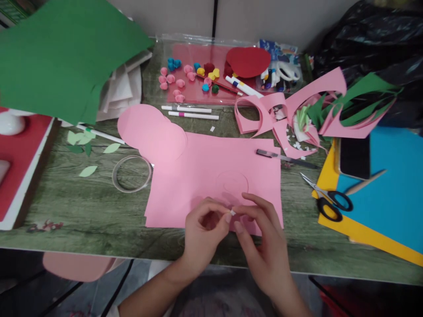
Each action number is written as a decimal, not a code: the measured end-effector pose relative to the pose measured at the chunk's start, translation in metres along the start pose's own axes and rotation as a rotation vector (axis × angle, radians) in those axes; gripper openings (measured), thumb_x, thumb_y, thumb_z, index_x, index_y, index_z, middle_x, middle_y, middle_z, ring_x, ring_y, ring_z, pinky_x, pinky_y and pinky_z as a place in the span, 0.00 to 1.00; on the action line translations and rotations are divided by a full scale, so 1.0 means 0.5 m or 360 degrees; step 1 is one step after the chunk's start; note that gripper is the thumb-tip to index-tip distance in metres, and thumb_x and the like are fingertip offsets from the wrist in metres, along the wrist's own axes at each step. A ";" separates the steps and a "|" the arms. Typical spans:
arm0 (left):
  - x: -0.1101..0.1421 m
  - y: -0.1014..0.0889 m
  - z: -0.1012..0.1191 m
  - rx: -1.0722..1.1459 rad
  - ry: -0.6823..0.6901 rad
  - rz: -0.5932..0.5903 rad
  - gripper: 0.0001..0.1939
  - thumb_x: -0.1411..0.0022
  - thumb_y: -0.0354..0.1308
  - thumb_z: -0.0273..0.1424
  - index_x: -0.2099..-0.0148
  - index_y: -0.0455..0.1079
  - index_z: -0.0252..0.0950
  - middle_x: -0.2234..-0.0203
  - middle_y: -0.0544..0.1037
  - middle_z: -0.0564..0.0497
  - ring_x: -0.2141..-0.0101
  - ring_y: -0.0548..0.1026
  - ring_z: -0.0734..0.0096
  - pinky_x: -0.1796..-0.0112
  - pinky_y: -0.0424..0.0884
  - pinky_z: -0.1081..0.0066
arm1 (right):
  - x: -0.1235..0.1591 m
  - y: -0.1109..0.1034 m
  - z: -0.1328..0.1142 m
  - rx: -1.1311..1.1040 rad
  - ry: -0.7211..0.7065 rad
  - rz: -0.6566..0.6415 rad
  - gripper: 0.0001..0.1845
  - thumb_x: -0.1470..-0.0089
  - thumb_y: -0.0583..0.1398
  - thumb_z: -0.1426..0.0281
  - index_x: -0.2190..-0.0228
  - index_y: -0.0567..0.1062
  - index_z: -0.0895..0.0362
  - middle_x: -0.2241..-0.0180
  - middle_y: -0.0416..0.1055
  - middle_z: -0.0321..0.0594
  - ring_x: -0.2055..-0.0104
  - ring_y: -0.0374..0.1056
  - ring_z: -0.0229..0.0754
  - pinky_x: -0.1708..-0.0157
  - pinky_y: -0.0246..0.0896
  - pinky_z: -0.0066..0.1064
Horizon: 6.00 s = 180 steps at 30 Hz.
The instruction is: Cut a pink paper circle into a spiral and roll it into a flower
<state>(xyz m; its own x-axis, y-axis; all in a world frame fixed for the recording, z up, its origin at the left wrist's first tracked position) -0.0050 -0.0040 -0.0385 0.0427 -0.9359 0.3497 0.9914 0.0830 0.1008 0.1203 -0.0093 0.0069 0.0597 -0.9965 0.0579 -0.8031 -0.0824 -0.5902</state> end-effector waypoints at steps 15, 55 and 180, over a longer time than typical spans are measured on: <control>-0.020 0.015 0.000 -0.0362 -0.0130 -0.0343 0.03 0.48 0.57 0.28 0.72 0.68 0.35 0.78 0.70 0.53 0.76 0.65 0.76 0.75 0.60 0.75 | 0.009 -0.001 -0.053 0.0817 -0.0831 0.0015 0.20 0.53 0.57 0.77 0.57 0.67 0.51 0.51 0.61 0.47 0.59 0.64 0.46 0.64 0.60 0.41; 0.051 -0.002 0.085 -0.1018 0.0934 -0.0167 0.19 0.46 0.54 0.19 0.51 0.67 0.35 0.60 0.73 0.45 0.59 0.70 0.66 0.59 0.69 0.67 | 0.004 -0.127 -0.064 0.0815 -0.0623 0.0405 0.10 0.56 0.64 0.74 0.68 0.73 0.53 0.68 0.68 0.40 0.65 0.65 0.44 0.66 0.59 0.37; 0.003 0.066 0.031 -0.2427 0.1137 -0.0170 0.21 0.38 0.45 0.34 0.44 0.61 0.39 0.47 0.67 0.41 0.47 0.62 0.49 0.53 0.54 0.45 | -0.126 0.045 0.043 0.1095 -0.0178 -0.0109 0.06 0.46 0.52 0.68 0.67 0.66 0.56 0.65 0.64 0.43 0.62 0.56 0.48 0.65 0.45 0.38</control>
<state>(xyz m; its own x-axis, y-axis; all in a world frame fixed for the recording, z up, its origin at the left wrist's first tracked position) 0.0259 0.0028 -0.0204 -0.4076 -0.9073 -0.1036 0.1821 0.0304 -0.9828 0.1114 0.0513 -0.0274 0.1871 -0.9810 0.0518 -0.2400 -0.0968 -0.9659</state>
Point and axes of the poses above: each hand's wrist, its own x-axis away from the middle knuckle, its own y-axis out of the palm, z = x × y, the point moved 10 cm from there along -x, towards the middle knuckle
